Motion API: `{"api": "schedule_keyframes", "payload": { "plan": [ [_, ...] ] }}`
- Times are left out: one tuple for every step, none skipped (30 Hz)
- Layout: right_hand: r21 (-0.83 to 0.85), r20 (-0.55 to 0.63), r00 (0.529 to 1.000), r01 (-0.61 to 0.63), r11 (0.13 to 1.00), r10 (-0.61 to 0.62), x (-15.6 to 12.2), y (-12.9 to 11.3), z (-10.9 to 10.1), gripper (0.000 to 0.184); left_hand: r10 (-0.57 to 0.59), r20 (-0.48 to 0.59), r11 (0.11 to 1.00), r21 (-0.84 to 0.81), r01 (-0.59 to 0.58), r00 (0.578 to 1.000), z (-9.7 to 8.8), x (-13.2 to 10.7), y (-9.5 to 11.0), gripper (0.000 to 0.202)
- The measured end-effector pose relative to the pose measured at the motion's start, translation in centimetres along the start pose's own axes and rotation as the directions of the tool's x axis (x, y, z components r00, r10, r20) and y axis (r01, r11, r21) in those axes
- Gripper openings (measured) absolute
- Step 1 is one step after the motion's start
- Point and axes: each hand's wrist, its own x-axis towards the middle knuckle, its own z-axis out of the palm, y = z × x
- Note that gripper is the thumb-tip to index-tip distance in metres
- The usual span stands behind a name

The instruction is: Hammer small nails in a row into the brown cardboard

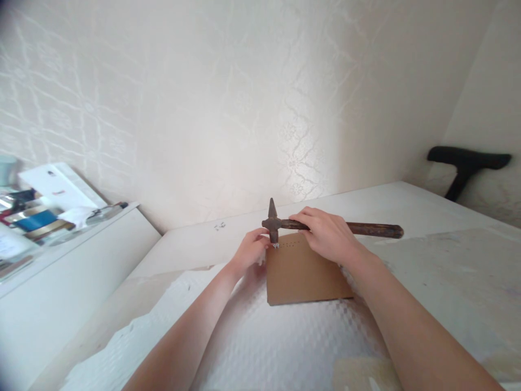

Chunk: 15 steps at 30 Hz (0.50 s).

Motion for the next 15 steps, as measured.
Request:
{"api": "schedule_keyframes", "payload": {
  "plan": [
    [-0.004, -0.012, 1.000, -0.005, 1.000, 0.005, -0.01, 0.09, -0.02, 0.040, -0.009, 0.006, 1.000, -0.016, 0.009, 1.000, 0.00, 0.00, -0.02, 0.031],
    [-0.007, -0.023, 1.000, -0.009, 1.000, 0.009, -0.02, 0.18, -0.04, 0.040, -0.017, 0.012, 0.999, -0.027, 0.018, 1.000, 0.00, 0.01, -0.04, 0.030],
    [-0.011, -0.028, 1.000, -0.012, 1.000, 0.012, -0.03, 0.26, -0.05, 0.040, -0.025, 0.015, 0.999, -0.033, 0.026, 1.000, 0.00, 0.02, -0.08, 0.029],
    [-0.015, -0.024, 1.000, -0.014, 1.000, 0.014, -0.04, 0.32, -0.06, 0.040, -0.031, 0.017, 0.999, -0.036, 0.032, 0.999, 0.00, 0.03, -0.13, 0.029],
    [-0.019, -0.011, 1.000, -0.017, 1.000, 0.016, -0.06, 0.34, -0.07, 0.040, -0.034, 0.019, 0.999, -0.038, 0.034, 0.999, 0.01, 0.05, -0.18, 0.030],
    [-0.024, 0.009, 1.000, -0.019, 1.000, 0.019, -0.06, 0.33, -0.10, 0.040, -0.034, 0.018, 0.999, -0.042, 0.034, 0.999, 0.01, 0.07, -0.23, 0.032],
    [-0.028, 0.024, 0.999, -0.022, 0.999, 0.023, -0.07, 0.30, -0.13, 0.041, -0.031, 0.017, 0.998, -0.045, 0.032, 0.999, 0.02, 0.09, -0.27, 0.033],
    [-0.032, 0.034, 0.999, -0.027, 0.999, 0.028, -0.07, 0.25, -0.18, 0.041, -0.027, 0.016, 0.998, -0.048, 0.028, 1.000, 0.03, 0.11, -0.31, 0.034],
    [-0.036, 0.036, 0.999, -0.031, 0.999, 0.032, -0.06, 0.19, -0.23, 0.041, -0.023, 0.014, 0.999, -0.049, 0.024, 1.000, 0.04, 0.12, -0.33, 0.034],
    [-0.040, 0.031, 0.999, -0.034, 0.999, 0.035, -0.06, 0.15, -0.28, 0.041, -0.019, 0.016, 0.999, -0.048, 0.020, 1.000, 0.05, 0.13, -0.34, 0.034],
    [-0.042, 0.019, 0.999, -0.037, 0.998, 0.038, -0.05, 0.12, -0.33, 0.040, -0.016, 0.019, 0.999, -0.045, 0.017, 1.000, 0.05, 0.13, -0.33, 0.033],
    [-0.042, 0.008, 0.999, -0.038, 0.998, 0.038, -0.04, 0.12, -0.35, 0.040, -0.014, 0.021, 0.999, -0.043, 0.015, 1.000, 0.05, 0.13, -0.31, 0.032],
    [-0.039, 0.001, 0.999, -0.036, 0.999, 0.036, -0.04, 0.14, -0.36, 0.040, -0.012, 0.025, 0.999, -0.040, 0.013, 1.000, 0.05, 0.11, -0.28, 0.031],
    [-0.034, -0.002, 0.999, -0.032, 0.999, 0.032, -0.04, 0.18, -0.34, 0.040, -0.013, 0.026, 0.999, -0.039, 0.014, 1.000, 0.05, 0.09, -0.24, 0.031],
    [-0.028, -0.002, 1.000, -0.029, 0.999, 0.029, -0.04, 0.23, -0.31, 0.040, -0.016, 0.025, 0.999, -0.038, 0.017, 1.000, 0.05, 0.07, -0.19, 0.031]
  ]
}}
